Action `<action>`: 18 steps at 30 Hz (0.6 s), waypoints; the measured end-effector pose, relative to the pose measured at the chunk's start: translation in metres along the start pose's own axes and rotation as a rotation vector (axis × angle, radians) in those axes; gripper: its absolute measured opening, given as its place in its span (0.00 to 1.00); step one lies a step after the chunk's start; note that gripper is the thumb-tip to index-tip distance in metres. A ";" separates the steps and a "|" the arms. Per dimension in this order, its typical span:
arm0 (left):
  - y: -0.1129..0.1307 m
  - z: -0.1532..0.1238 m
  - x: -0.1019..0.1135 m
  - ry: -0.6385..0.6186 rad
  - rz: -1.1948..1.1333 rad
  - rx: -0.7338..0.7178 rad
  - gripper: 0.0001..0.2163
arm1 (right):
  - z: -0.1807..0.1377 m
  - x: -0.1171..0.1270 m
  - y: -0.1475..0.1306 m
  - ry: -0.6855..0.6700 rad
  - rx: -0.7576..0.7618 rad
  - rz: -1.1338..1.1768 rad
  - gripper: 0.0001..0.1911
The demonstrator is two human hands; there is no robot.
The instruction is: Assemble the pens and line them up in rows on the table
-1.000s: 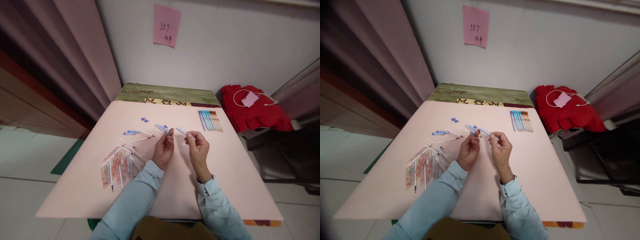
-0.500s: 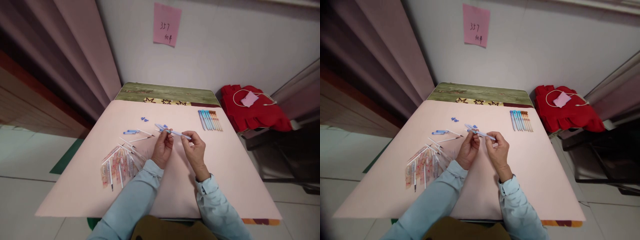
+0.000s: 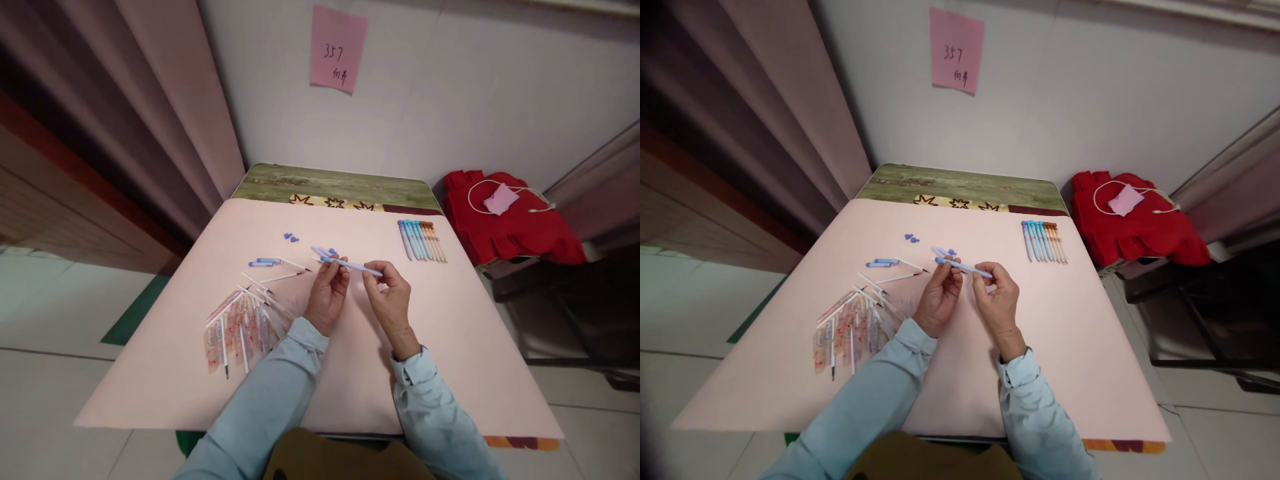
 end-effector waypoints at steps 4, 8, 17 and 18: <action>0.002 0.000 -0.001 -0.023 0.002 -0.017 0.04 | 0.000 -0.002 -0.003 -0.017 0.024 0.000 0.08; 0.005 0.000 0.000 -0.012 0.027 -0.044 0.04 | 0.000 -0.003 -0.007 -0.029 0.050 -0.010 0.08; 0.004 0.000 -0.001 0.008 0.052 -0.026 0.04 | 0.000 -0.002 -0.005 0.011 0.045 0.005 0.08; 0.005 0.000 0.000 0.010 0.047 -0.027 0.03 | 0.000 -0.002 -0.006 0.007 0.044 0.001 0.08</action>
Point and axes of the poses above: each hand's wrist, its own z-axis towards the middle knuckle, its own x-axis out of the back of the hand, y = z × x, the point moved 9 cm from there along z, towards the middle knuckle, and after that the axes turned 13 degrees about -y, right-handed, at the moved point
